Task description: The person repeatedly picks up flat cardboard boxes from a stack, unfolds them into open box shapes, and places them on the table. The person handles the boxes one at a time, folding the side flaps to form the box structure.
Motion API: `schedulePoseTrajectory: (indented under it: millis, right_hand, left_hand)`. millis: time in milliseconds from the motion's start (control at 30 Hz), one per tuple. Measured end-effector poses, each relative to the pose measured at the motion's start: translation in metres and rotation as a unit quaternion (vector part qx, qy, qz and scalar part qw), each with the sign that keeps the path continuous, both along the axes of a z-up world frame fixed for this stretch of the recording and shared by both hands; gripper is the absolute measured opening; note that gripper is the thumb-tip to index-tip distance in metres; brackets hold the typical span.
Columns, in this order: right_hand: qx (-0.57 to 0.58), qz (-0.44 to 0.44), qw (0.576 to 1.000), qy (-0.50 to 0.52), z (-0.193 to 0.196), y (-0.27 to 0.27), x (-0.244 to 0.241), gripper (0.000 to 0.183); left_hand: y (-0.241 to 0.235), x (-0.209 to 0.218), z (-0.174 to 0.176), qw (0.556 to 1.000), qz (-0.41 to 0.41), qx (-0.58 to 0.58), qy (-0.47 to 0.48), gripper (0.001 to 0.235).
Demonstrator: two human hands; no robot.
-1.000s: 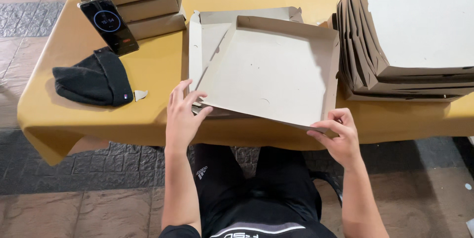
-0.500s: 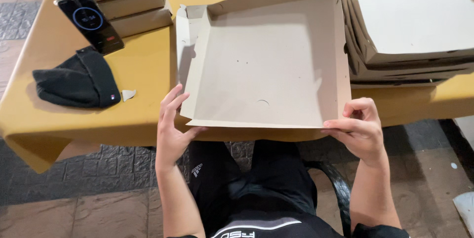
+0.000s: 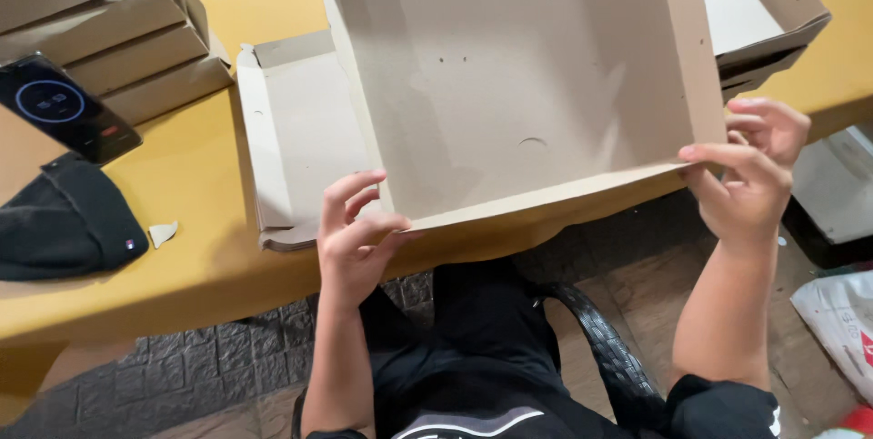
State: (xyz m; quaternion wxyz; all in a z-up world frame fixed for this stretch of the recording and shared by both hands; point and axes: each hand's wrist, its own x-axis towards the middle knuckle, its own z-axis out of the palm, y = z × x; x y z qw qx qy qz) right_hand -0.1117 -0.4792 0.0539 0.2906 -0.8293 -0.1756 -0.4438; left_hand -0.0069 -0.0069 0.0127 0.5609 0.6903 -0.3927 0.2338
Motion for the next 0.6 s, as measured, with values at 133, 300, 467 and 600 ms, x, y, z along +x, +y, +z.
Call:
schedulePoseTrajectory:
  millis: [133, 300, 467, 600]
  right_hand:
    - [-0.032, -0.054, 0.998, -0.021, 0.015, -0.044, 0.001, 0.017]
    - [-0.006, -0.057, 0.998, -0.011, 0.039, -0.086, 0.008, 0.02]
    - [0.039, -0.1, 0.994, 0.003, 0.051, -0.129, 0.018, 0.022]
    - [0.014, -0.128, 0.992, -0.012, 0.05, -0.174, 0.035, 0.02]
  left_hand:
    - [-0.057, 0.014, 0.025, 0.999, -0.025, -0.012, -0.026, 0.006]
    - [-0.131, 0.036, 0.05, 0.996, -0.073, -0.028, -0.048, 0.008]
    - [-0.204, 0.048, 0.062, 0.995, -0.081, -0.021, -0.057, 0.009]
    - [-0.247, 0.059, 0.064, 0.994, -0.089, -0.008, -0.056, 0.004]
